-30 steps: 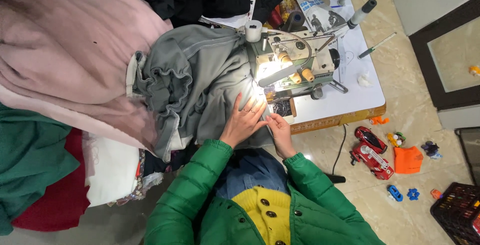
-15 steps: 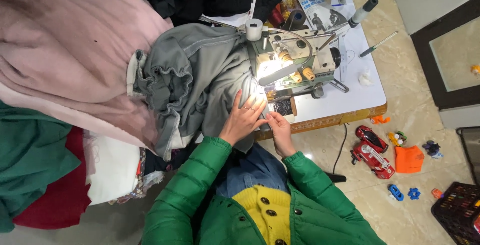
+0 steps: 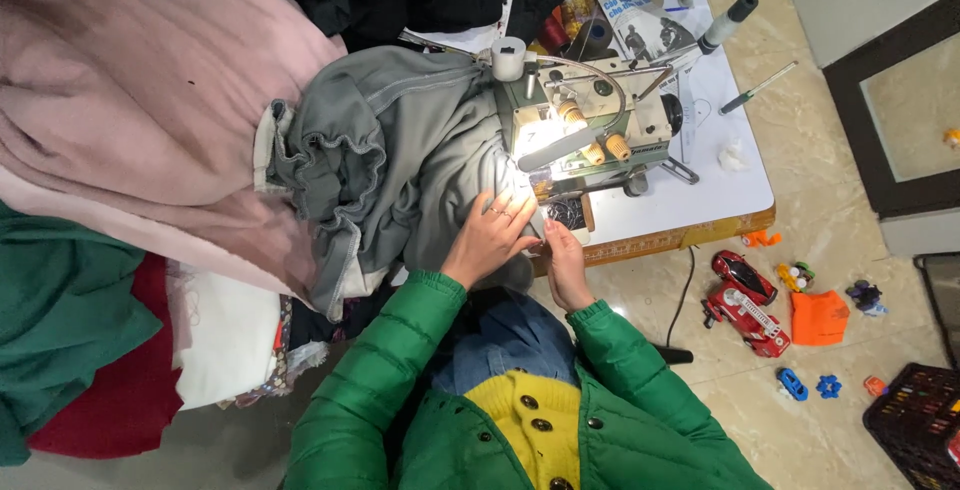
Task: Using an industrial overlock machine to finish the edges of grey fabric pieces.
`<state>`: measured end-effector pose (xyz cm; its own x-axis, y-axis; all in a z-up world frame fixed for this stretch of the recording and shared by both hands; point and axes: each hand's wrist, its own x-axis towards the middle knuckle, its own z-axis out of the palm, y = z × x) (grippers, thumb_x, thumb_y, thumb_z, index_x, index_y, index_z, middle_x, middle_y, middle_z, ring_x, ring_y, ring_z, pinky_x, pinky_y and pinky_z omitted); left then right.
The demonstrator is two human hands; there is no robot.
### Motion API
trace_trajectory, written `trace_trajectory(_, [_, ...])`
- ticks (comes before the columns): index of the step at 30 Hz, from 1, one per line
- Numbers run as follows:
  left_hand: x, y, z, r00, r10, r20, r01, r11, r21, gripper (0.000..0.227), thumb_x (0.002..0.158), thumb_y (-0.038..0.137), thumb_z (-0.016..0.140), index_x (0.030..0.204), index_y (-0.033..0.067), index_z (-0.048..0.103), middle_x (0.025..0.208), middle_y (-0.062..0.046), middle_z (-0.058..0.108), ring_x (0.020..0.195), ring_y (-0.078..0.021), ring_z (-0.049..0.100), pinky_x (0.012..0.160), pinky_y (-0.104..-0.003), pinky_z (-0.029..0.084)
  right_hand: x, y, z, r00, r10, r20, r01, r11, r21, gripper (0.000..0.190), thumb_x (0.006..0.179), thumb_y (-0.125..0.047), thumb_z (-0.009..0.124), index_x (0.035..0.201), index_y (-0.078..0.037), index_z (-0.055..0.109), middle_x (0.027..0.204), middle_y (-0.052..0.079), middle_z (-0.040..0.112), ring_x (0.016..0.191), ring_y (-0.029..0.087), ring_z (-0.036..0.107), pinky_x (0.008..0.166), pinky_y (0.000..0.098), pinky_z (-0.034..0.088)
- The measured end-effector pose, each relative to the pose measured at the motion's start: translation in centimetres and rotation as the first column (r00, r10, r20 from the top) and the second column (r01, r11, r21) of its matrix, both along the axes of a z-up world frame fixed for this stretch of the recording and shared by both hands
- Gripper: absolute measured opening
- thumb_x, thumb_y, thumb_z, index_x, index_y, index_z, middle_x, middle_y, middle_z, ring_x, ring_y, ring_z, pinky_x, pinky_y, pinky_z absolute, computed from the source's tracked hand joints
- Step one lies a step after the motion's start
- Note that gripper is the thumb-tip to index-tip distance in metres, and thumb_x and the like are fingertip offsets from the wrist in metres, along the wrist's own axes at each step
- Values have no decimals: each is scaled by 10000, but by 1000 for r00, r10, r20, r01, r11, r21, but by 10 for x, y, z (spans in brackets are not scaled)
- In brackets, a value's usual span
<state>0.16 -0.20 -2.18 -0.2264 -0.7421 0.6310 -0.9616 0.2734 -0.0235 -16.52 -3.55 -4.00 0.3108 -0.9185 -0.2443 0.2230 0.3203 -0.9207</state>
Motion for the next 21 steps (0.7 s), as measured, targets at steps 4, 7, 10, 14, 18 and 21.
trace_trajectory(4, [3, 0, -5, 1000, -14, -3, 14, 1000, 19, 590, 963, 517, 602, 1388, 109, 609, 1265, -124, 660, 1232, -296, 604, 1061, -522, 482, 4, 5, 11, 999, 29, 28, -29, 999, 25, 218, 1071, -253, 566, 1050, -67, 677, 814, 8, 694, 783, 86, 689, 763, 247, 566])
trace_trajectory(7, [6, 7, 6, 999, 1, -49, 1, 999, 33, 583, 994, 510, 568, 1441, 136, 577, 1278, -109, 655, 1249, -282, 595, 1084, -530, 463, 5, 6, 16, 1000, 24, -8, -24, 1000, 10, 143, 1034, -185, 633, 1016, -48, 671, 808, 41, 709, 777, 109, 698, 760, 255, 567])
trace_trajectory(10, [27, 12, 1, 996, 40, -81, -39, 999, 15, 630, 934, 458, 687, 1419, 74, 566, 1394, -160, 598, 1358, -322, 534, 1156, -555, 423, 4, 4, 10, 996, -7, 91, -2, 995, 100, 130, 1038, -158, 623, 996, -36, 630, 857, 83, 723, 808, 120, 689, 800, 271, 566])
trace_trajectory(14, [64, 13, -11, 986, -17, -164, 18, 1000, 5, 628, 917, 331, 630, 1475, 68, 509, 1524, -162, 493, 1439, -323, 450, 1176, -474, 393, 0, 2, -11, 974, 22, 224, -81, 963, 256, 117, 1026, -163, 630, 1042, -48, 646, 883, 126, 761, 712, 167, 748, 719, 259, 626])
trace_trajectory(18, [87, 8, -8, 959, -158, -237, 179, 982, 68, 616, 872, 216, 527, 1472, 76, 532, 1531, -140, 503, 1434, -325, 464, 1164, -469, 396, -3, 0, -10, 938, 15, 347, -157, 910, 383, 84, 1023, -146, 629, 1041, -83, 681, 863, 108, 767, 688, 177, 756, 686, 249, 624])
trace_trajectory(21, [107, 7, 21, 991, -13, -136, 32, 989, 142, 589, 865, 215, 537, 1447, 130, 554, 1528, -121, 514, 1408, -324, 489, 1099, -547, 427, -1, 2, -5, 925, -16, 380, -170, 877, 449, 72, 1022, -151, 638, 980, -107, 675, 802, 92, 751, 674, 171, 747, 679, 247, 601])
